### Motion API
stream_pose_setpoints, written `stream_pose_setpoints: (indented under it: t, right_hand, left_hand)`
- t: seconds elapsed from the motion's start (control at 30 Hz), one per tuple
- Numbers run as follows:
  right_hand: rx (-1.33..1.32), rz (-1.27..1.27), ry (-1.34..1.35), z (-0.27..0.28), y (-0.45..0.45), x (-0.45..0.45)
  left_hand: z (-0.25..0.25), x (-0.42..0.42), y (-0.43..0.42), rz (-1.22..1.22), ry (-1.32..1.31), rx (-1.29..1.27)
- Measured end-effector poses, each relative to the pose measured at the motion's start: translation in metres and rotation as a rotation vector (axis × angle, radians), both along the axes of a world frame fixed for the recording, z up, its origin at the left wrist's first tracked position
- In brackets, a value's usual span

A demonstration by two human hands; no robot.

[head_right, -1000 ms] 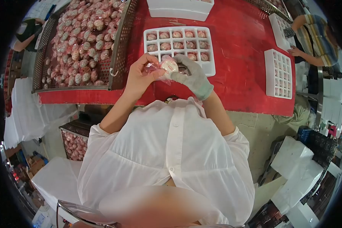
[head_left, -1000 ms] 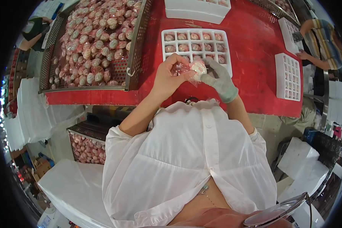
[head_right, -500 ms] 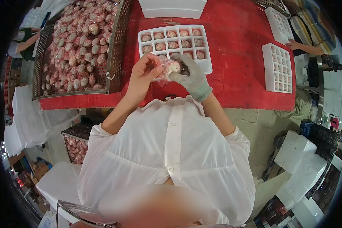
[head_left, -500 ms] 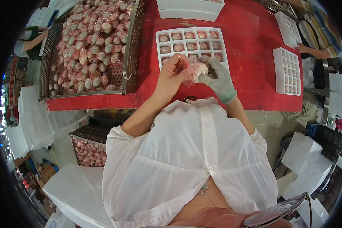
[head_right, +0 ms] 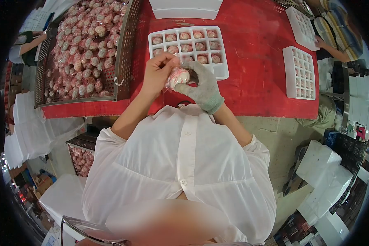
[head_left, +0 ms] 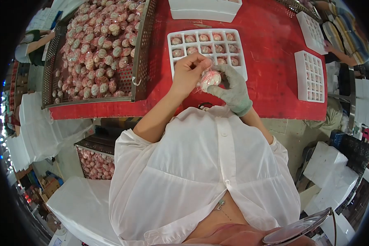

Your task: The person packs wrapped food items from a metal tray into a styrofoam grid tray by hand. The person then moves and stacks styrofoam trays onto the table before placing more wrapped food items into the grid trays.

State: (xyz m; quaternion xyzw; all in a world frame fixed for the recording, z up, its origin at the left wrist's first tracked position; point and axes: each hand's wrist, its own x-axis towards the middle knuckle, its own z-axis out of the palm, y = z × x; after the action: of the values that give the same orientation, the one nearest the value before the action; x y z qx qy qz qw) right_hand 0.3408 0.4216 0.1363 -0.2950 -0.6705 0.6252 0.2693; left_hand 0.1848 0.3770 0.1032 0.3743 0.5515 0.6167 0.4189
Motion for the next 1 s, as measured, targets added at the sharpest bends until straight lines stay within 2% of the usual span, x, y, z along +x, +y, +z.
stream_pose_setpoints:
  t: [0.03,0.07,0.13,0.17,0.23,0.33,0.37,0.4,0.47,0.5,0.53,0.6,0.63,0.7,0.73,0.8,0.83,0.93,0.97,1.0]
  right_hand:
    - [-0.022,-0.009,0.013,0.000,0.000,-0.001]
    - [-0.024,-0.012,0.013,-0.001,-0.001,-0.001]
    - [-0.119,-0.032,-0.002,-0.007,-0.001,0.002]
    - [-0.119,-0.036,-0.006,-0.012,-0.001,0.003]
    - [-0.097,-0.054,0.090,-0.017,0.002,0.003]
    - [-0.171,-0.045,0.078,-0.009,0.005,0.009]
    - [-0.174,-0.046,0.075,-0.011,0.009,0.011]
    - [-0.174,-0.007,0.033,-0.014,0.013,0.013]
    - [-0.229,-0.015,0.008,-0.016,0.014,0.014]
    - [-0.229,-0.013,0.005,-0.021,0.013,0.013]
    - [-0.214,-0.073,0.044,-0.031,0.012,0.013]
    - [-0.197,-0.132,0.082,-0.040,0.014,0.012]
    - [-0.162,-0.232,0.061,-0.041,0.016,0.013]
    - [-0.107,-0.411,0.022,-0.050,0.021,0.014]
    - [-0.109,-0.416,0.020,-0.055,0.022,0.014]
    - [0.059,-0.495,-0.044,-0.062,0.024,0.015]
    - [0.060,-0.496,-0.048,-0.062,0.026,0.017]
    - [0.103,-0.471,-0.206,-0.064,0.031,0.026]
    - [0.129,-0.368,-0.220,-0.067,0.034,0.031]
    - [0.155,-0.265,-0.235,-0.071,0.036,0.037]
  left_hand:
    - [-0.003,0.001,0.001,-0.042,-0.151,-0.035]
    - [-0.005,0.002,0.001,-0.045,-0.152,-0.037]
    - [-0.002,0.004,0.002,-0.174,-0.468,-0.094]
    - [-0.003,0.006,0.003,-0.177,-0.471,-0.094]
    - [-0.010,0.011,0.006,-0.222,-0.795,-0.211]
    - [-0.022,0.017,0.007,-0.257,-0.854,-0.308]
    - [-0.025,0.024,0.009,-0.201,-0.909,-0.291]
    - [-0.037,0.029,0.008,-0.201,-0.912,-0.295]
    - [-0.070,0.038,0.006,-0.180,-0.159,0.122]
    - [-0.065,0.031,0.001,-0.121,0.404,0.014]
    - [-0.066,0.035,0.004,-0.120,0.402,0.013]
    - [-0.066,0.047,0.015,0.200,-0.695,-0.285]
    - [-0.065,0.052,0.014,0.200,-0.697,-0.285]
    - [-0.057,0.065,0.003,0.117,-0.469,-0.190]
    - [-0.051,0.069,0.002,0.151,-0.447,-0.192]
    - [-0.056,0.068,0.000,0.097,-0.487,-0.135]
    - [-0.059,0.068,-0.001,0.047,-0.525,-0.076]
    - [-0.064,0.071,-0.003,0.055,-0.520,-0.134]
    - [-0.065,0.069,-0.003,0.058,-0.518,-0.136]
    - [-0.066,0.067,-0.004,0.074,-0.496,-0.264]
